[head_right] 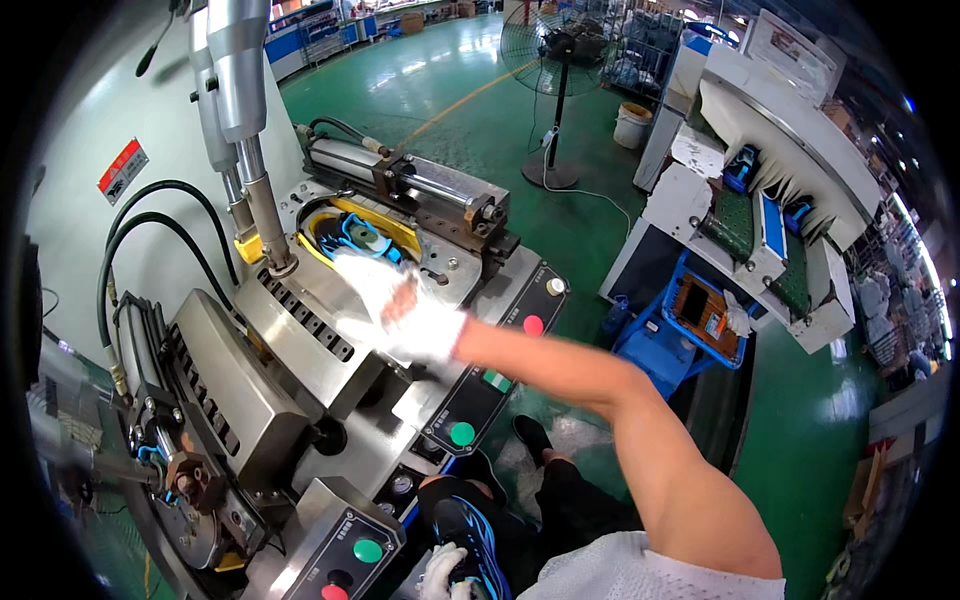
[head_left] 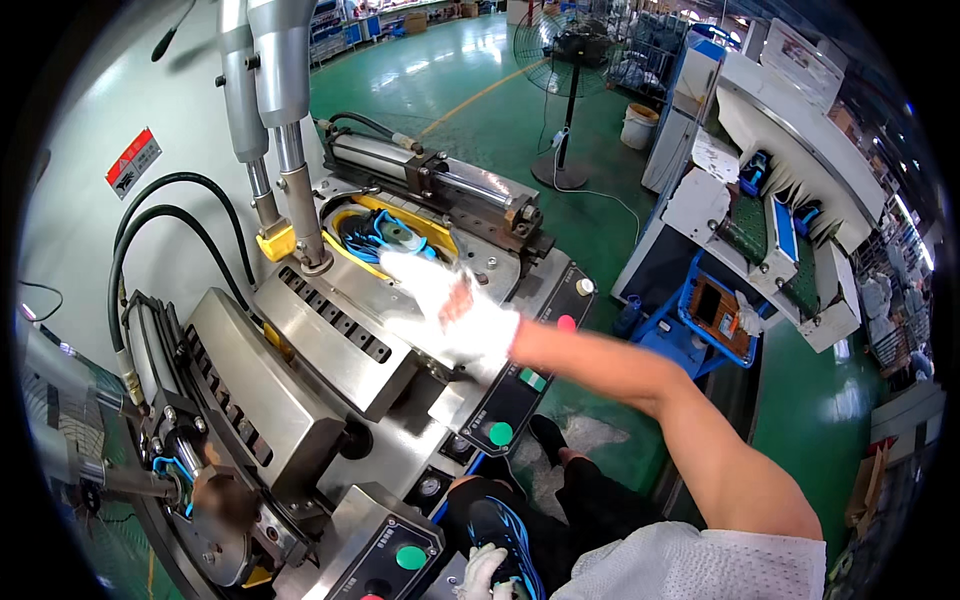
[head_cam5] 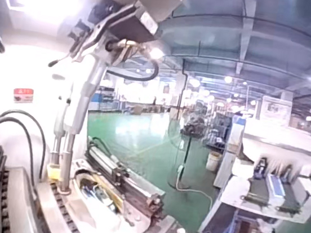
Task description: The person places a shoe onto a shaping machine, presses a button to activate the machine, and then removes the shoe and places it onto a conveyor belt.
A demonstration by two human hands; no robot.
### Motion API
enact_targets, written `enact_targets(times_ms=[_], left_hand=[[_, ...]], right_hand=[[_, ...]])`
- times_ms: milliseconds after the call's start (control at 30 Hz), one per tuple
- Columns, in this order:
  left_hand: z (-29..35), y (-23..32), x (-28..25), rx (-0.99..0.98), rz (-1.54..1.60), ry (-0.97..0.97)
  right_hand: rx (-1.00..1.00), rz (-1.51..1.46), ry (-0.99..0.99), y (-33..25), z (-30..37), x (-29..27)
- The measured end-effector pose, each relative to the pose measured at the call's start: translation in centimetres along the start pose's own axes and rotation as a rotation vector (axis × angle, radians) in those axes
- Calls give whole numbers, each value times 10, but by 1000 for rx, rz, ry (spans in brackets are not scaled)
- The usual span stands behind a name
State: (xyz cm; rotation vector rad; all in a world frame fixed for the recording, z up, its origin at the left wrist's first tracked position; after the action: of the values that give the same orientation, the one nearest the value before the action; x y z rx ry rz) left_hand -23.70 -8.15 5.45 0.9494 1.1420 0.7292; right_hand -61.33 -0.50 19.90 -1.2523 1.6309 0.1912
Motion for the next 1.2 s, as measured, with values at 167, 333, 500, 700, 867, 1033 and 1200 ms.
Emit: enact_targets(times_ms=[167, 333, 500, 700, 867, 1033, 1200], left_hand=[[-10, 8, 16, -47, -92, -46], [-11, -7, 36, -120, 158, 31], [-39, 14, 58, -96, 233, 143], [-122, 168, 130, 389, -95, -56], [-148, 344, 255, 999, -211, -405], [-147, 359, 310, 1225, -132, -510], [-160, 209, 278, 706, -189, -520]], right_hand=[[-26, -82, -167, -54, 177, 83], [151, -21, -206, -40, 202, 98], [284, -506, -347, -62, 326, 20], [467, -462, -268, -115, 479, -44], [764, -171, 528, -64, 538, -156], [658, -171, 1215, 15, 632, -274], [1135, 274, 1069, 178, 667, -415]])
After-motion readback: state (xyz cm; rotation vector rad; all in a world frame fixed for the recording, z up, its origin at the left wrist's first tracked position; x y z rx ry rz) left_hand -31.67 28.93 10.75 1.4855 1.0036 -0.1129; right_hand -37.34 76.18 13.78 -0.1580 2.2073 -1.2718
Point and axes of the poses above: each hand's wrist, its own z-axis away from the middle knuckle, its own x-axis out of the palm, y = z × x, the point moved 9 cm from there along -z, towards the middle knuckle, and after that the axes turned 14 degrees about -y, right-handed, at the moved point
